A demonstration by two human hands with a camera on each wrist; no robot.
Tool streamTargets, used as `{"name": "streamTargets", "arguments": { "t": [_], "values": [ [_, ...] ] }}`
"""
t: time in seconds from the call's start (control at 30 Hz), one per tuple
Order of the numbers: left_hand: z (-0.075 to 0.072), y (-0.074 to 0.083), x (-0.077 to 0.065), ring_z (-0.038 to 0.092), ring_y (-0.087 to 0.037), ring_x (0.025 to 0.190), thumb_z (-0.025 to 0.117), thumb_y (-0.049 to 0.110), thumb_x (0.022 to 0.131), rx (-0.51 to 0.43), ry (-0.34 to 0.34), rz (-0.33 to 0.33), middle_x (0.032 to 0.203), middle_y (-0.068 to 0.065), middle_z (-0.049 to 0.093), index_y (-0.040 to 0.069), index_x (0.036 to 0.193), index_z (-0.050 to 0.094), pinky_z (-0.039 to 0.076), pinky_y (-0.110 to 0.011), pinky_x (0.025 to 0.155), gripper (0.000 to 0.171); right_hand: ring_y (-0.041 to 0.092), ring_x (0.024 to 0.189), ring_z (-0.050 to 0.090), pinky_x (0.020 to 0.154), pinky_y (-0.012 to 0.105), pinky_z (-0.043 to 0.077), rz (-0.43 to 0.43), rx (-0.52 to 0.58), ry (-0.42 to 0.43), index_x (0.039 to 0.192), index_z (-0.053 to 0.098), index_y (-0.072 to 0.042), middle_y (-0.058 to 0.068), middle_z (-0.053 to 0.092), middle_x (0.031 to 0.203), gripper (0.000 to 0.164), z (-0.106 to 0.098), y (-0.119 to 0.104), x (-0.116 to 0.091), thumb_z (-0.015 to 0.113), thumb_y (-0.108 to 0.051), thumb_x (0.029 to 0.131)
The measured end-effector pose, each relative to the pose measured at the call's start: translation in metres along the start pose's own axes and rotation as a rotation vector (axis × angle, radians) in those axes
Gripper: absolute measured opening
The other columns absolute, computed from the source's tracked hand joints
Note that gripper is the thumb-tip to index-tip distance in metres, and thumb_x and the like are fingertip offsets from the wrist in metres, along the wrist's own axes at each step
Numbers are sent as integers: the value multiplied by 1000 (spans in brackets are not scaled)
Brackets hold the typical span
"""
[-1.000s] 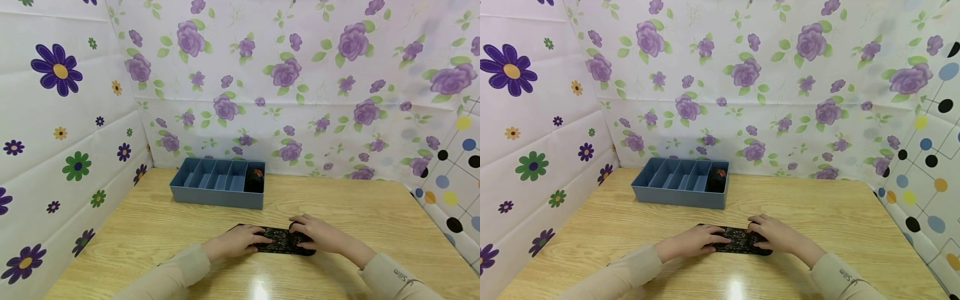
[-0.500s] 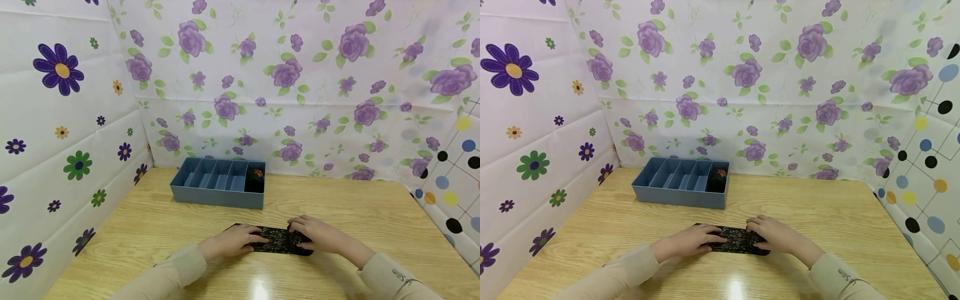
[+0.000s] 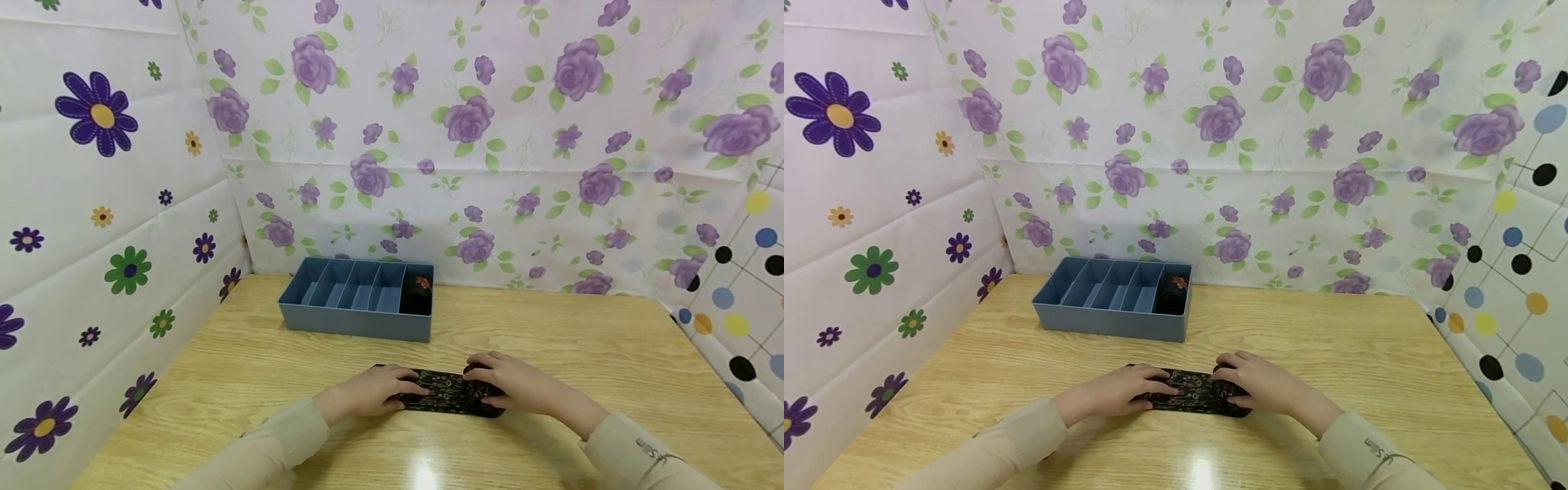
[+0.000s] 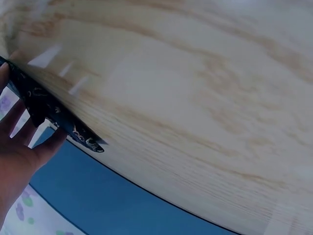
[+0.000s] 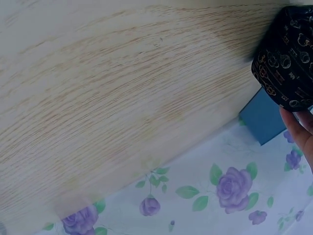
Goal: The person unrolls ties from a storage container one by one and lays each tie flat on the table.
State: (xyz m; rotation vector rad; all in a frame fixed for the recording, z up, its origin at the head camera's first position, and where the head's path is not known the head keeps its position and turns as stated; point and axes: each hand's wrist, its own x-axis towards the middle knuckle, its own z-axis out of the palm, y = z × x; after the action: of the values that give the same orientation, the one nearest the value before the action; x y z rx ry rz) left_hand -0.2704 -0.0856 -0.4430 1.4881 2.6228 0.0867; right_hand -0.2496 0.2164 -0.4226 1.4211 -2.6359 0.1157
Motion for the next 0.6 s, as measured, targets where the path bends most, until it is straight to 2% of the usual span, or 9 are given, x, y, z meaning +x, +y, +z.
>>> {"name": "streamTargets", "arguments": {
  "t": [0.27,0.6],
  "values": [
    [-4,-3,-5,44,-23,132,58,21,94,-55,-28,-25,144,-4,45,33,138,47,42,-40,105,47,29,110,58,88,43,52,-23,-8,28,121,60,-14,12,57,125,43,0,-2,4,73,-25,82],
    [-5,-8,-12,43,-24,132,58,17,94,-81,-37,-40,143,-4,45,32,138,49,41,-41,106,47,29,113,56,90,42,51,-6,3,15,122,59,-14,11,55,128,42,2,-3,6,72,-25,83]
  ]
}}
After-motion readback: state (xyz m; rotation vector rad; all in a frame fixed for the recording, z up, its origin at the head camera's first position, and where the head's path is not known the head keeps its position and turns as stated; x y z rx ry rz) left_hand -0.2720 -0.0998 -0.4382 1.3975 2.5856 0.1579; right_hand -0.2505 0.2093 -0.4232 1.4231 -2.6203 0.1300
